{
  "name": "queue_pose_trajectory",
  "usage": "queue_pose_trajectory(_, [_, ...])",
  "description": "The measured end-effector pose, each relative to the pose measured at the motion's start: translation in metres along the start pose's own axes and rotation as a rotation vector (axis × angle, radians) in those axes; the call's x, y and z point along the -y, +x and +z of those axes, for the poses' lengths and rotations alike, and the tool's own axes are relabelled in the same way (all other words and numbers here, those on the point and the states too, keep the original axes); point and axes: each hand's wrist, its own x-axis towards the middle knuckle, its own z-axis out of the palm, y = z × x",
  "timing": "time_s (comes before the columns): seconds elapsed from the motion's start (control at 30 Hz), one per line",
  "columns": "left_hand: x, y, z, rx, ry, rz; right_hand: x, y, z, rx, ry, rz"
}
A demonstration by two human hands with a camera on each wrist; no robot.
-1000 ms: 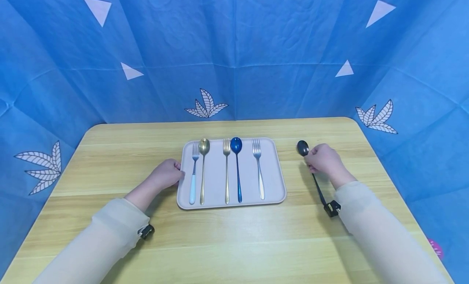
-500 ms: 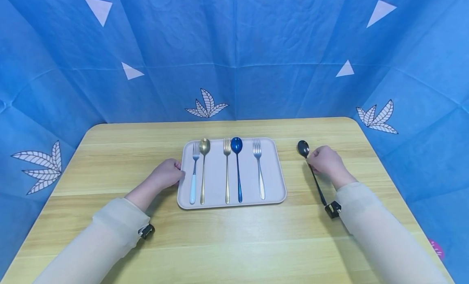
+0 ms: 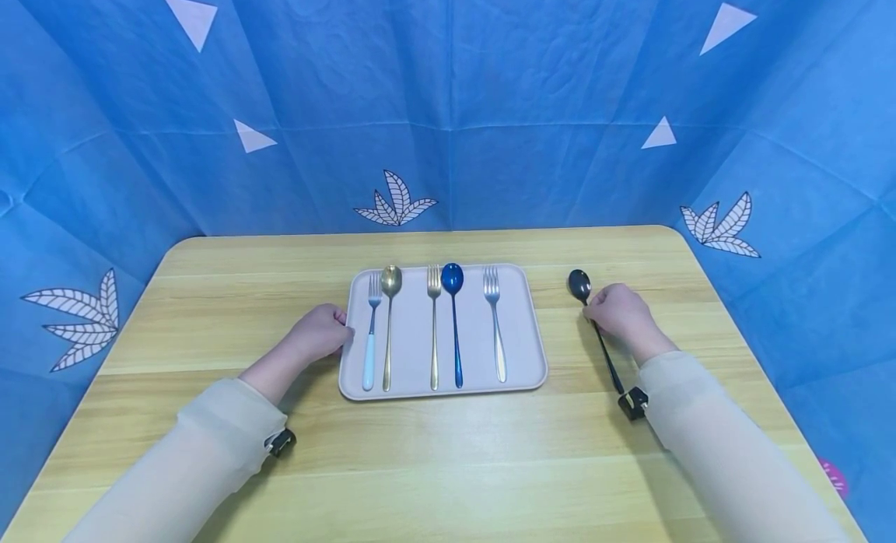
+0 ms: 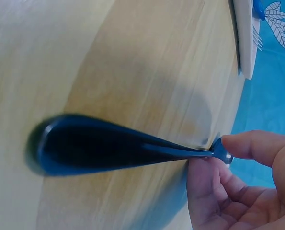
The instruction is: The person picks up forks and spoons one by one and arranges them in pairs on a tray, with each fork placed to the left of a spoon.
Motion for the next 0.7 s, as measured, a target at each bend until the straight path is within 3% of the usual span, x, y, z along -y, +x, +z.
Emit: queue_pose_trajectory(0.7, [0.0009,0.0002,-0.0002,-0.001,0.011,0.008,0.0003,0.0023,0.0048,-0.015,-0.013,-0.015])
